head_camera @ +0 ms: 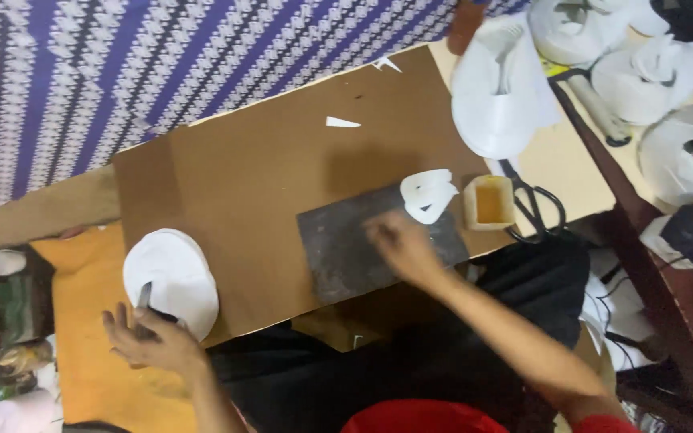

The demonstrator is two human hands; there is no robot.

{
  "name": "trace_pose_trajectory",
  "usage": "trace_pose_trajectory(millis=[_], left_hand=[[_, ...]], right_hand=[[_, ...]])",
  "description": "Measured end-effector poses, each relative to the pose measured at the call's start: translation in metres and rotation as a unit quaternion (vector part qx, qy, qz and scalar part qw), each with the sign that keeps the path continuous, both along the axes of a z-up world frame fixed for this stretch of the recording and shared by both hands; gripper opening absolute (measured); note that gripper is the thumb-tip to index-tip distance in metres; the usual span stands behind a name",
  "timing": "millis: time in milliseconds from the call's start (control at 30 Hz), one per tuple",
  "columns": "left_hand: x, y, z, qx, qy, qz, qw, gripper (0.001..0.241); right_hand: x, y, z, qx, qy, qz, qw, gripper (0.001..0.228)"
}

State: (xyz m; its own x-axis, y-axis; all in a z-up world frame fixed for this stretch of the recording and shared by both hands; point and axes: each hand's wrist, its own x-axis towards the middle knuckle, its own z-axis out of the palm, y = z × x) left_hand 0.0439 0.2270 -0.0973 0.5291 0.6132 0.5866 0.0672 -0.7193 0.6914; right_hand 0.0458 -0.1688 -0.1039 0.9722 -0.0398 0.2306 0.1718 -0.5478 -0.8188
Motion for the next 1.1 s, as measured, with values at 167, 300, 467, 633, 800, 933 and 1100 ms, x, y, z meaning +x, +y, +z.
trace_pose_trajectory(millis=[167,300,467,633,800,933,1100], left_hand=[[0.008,-0.134,-0.031,0.086,-0.066,-0.155,0.982,0.014],[0.009,-0.255,-0.034,-0.016,0.050,-0.403,0.914,0.024],[0.023,-0.310,-0.057,-0.021,0.177,-0.475,0.862,0.020],[0.025,-0.311,-0.059,-0.051,0.213,-0.464,0.858,0.021],[0.021,-0.305,-0.050,-0.092,0.206,-0.495,0.839,0.022],[0.023,-0.306,-0.052,-0.085,0.205,-0.492,0.842,0.021],[0.022,-0.304,-0.046,-0.094,0.182,-0.505,0.839,0.022]], right_hand=[[0.036,-0.113,0.028,-0.049,0.062,-0.154,0.985,0.015],[0.088,-0.186,-0.004,-0.073,0.025,-0.203,0.976,0.027],[0.143,-0.233,-0.008,-0.204,0.004,-0.234,0.951,0.052],[0.178,-0.231,0.015,-0.253,0.002,-0.241,0.937,0.064],[0.213,-0.237,0.015,-0.336,0.117,-0.250,0.900,0.065],[0.243,-0.267,-0.022,-0.388,0.135,-0.238,0.880,0.050],[0.245,-0.278,-0.010,-0.112,0.090,-0.194,0.971,0.052]])
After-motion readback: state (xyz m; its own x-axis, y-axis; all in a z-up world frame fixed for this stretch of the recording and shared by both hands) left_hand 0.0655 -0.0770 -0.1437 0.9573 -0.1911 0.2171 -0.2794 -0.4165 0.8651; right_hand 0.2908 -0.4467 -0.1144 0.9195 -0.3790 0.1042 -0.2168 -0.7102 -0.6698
